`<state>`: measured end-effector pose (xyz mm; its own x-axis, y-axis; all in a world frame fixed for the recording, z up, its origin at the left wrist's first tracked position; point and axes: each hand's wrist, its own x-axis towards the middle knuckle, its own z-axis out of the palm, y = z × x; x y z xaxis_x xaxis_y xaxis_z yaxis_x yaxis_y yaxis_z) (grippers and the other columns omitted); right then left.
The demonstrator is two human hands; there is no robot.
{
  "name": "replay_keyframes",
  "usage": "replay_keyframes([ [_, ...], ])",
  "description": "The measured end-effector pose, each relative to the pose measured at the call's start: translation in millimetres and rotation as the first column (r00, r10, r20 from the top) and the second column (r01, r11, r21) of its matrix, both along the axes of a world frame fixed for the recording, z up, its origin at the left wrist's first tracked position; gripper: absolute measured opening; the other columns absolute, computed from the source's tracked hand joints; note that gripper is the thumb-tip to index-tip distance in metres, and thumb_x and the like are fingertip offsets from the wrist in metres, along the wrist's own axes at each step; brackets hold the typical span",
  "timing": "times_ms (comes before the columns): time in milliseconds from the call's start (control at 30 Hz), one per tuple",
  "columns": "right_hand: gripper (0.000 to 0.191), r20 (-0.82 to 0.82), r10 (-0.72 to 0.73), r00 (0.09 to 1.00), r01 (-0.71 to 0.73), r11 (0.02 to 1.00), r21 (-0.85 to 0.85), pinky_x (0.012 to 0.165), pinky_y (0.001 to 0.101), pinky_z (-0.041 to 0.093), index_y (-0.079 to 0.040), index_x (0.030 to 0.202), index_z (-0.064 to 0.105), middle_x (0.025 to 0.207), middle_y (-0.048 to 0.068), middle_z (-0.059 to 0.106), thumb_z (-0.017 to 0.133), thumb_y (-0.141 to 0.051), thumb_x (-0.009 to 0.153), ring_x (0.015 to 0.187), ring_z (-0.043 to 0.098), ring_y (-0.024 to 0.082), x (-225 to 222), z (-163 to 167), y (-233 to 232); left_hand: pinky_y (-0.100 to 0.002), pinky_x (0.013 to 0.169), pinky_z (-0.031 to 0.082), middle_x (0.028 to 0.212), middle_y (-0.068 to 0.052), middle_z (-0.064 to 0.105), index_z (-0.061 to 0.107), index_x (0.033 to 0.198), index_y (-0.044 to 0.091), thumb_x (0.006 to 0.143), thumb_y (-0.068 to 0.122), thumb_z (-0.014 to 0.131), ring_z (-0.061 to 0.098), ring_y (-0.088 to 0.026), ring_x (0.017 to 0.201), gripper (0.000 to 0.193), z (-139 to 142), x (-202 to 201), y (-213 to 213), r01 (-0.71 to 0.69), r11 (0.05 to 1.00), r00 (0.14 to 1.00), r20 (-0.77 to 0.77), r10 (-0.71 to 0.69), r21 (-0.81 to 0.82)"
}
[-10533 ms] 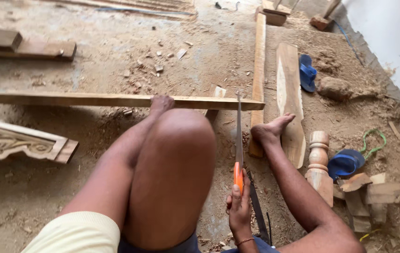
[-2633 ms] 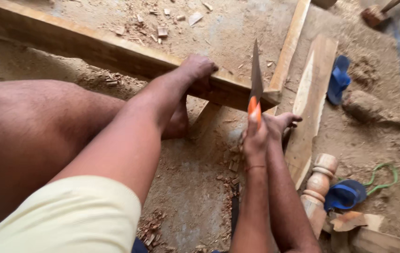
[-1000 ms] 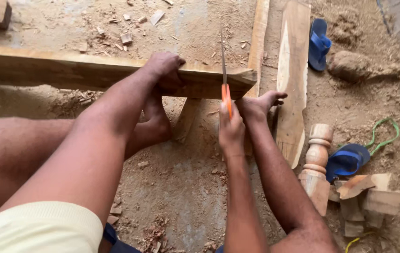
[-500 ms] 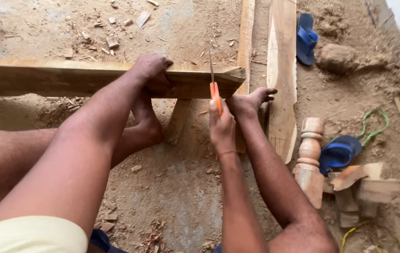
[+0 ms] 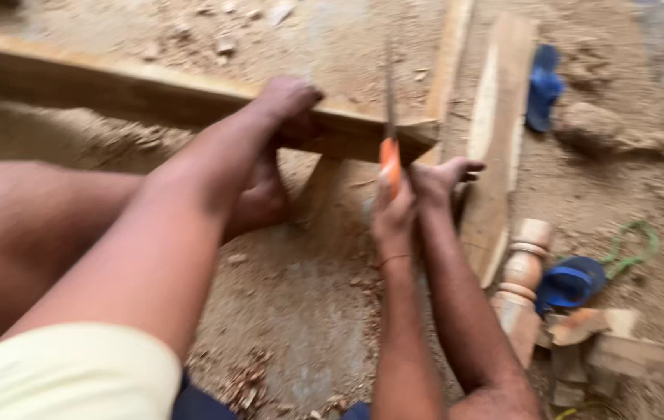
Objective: The person sits on the workshop floor and saws a long wooden plank with a hand saw, steadying the plank with one hand and foot while cutting. They reposition the plank and continue sawing along the marked line.
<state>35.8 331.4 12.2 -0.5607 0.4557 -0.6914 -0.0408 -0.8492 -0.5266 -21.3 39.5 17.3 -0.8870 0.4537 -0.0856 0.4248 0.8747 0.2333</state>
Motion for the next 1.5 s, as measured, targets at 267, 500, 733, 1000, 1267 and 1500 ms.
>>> replay_keyframes([
  [267, 0.111, 0.013, 0.084, 0.996, -0.081, 0.983, -0.163, 0.125, 0.0382, 0.027, -0.025, 0.16, 0.012, 0.167, 0.003, 0.024, 0.041, -0.088, 0.074, 0.148, 0.031, 0.021, -7.2, 1.4, -5.0, -0.035, 0.068, 0.057, 0.093, -0.004, 0.071, 0.072, 0.115, 0.024, 0.068, 0.063, 0.088, 0.067, -0.022, 0.081, 0.064, 6.0, -5.4, 4.6, 0.003, 0.993, 0.993, 0.114, 0.011, -0.118],
  [500, 0.125, -0.139, 0.191, 0.972, -0.233, 0.871, -0.433, 0.122, 0.0433, 0.028, -0.006, 0.162, 0.017, 0.164, 0.02, 0.023, 0.046, -0.093, 0.078, 0.145, 0.029, 0.034, -0.4, 2.4, 4.7, -0.032, 0.061, 0.061, 0.093, -0.005, 0.071, 0.07, 0.116, 0.022, 0.077, 0.062, 0.082, 0.067, -0.019, 0.077, 0.057, 6.2, 5.0, 6.9, -0.035, 0.989, 0.982, 0.177, 0.06, -0.142],
  [733, 0.103, 0.059, 0.048, 0.997, -0.042, 0.995, -0.09, 0.124, 0.0348, 0.03, -0.023, 0.16, 0.013, 0.166, 0.007, 0.023, 0.037, -0.083, 0.08, 0.15, 0.031, 0.023, -2.2, 24.5, -8.7, -0.034, 0.067, 0.059, 0.093, -0.003, 0.068, 0.067, 0.116, 0.021, 0.069, 0.065, 0.086, 0.066, -0.019, 0.08, 0.067, 6.3, -9.4, 7.8, 0.002, 0.992, 0.982, 0.19, 0.022, -0.123],
  [1000, 0.113, -0.042, 0.017, 0.999, -0.03, 0.951, -0.307, 0.123, 0.042, 0.029, -0.013, 0.161, 0.011, 0.166, 0.015, 0.018, 0.043, -0.086, 0.081, 0.151, 0.027, 0.028, 10.7, 42.6, -13.0, -0.032, 0.06, 0.061, 0.087, -0.005, 0.067, 0.065, 0.112, 0.022, 0.072, 0.071, 0.08, 0.064, -0.019, 0.073, 0.065, -9.5, -6.1, 13.6, -0.004, 0.965, 0.985, 0.166, 0.049, -0.262],
  [1267, 0.125, -0.086, 0.07, 0.994, -0.105, 0.846, -0.523, 0.122, 0.0493, 0.029, -0.003, 0.162, 0.009, 0.166, 0.023, 0.012, 0.049, -0.09, 0.082, 0.151, 0.022, 0.034, 21.9, 47.1, -2.7, -0.032, 0.062, 0.061, 0.091, -0.005, 0.068, 0.066, 0.114, 0.021, 0.076, 0.07, 0.079, 0.065, -0.018, 0.074, 0.064, 4.7, -1.3, 14.9, -0.039, 0.956, 0.968, 0.227, 0.108, -0.291],
  [1500, 0.11, 0.001, -0.003, 1.0, 0.003, 0.985, -0.172, 0.13, 0.0427, 0.02, -0.018, 0.163, 0.001, 0.171, 0.012, 0.012, 0.038, -0.084, 0.084, 0.157, 0.016, 0.029, 2.2, 20.8, 1.3, -0.032, 0.061, 0.057, 0.089, -0.003, 0.067, 0.067, 0.112, 0.022, 0.071, 0.069, 0.083, 0.063, -0.018, 0.076, 0.064, -5.1, -13.5, 12.6, -0.001, 0.974, 0.981, 0.187, 0.044, -0.225],
])
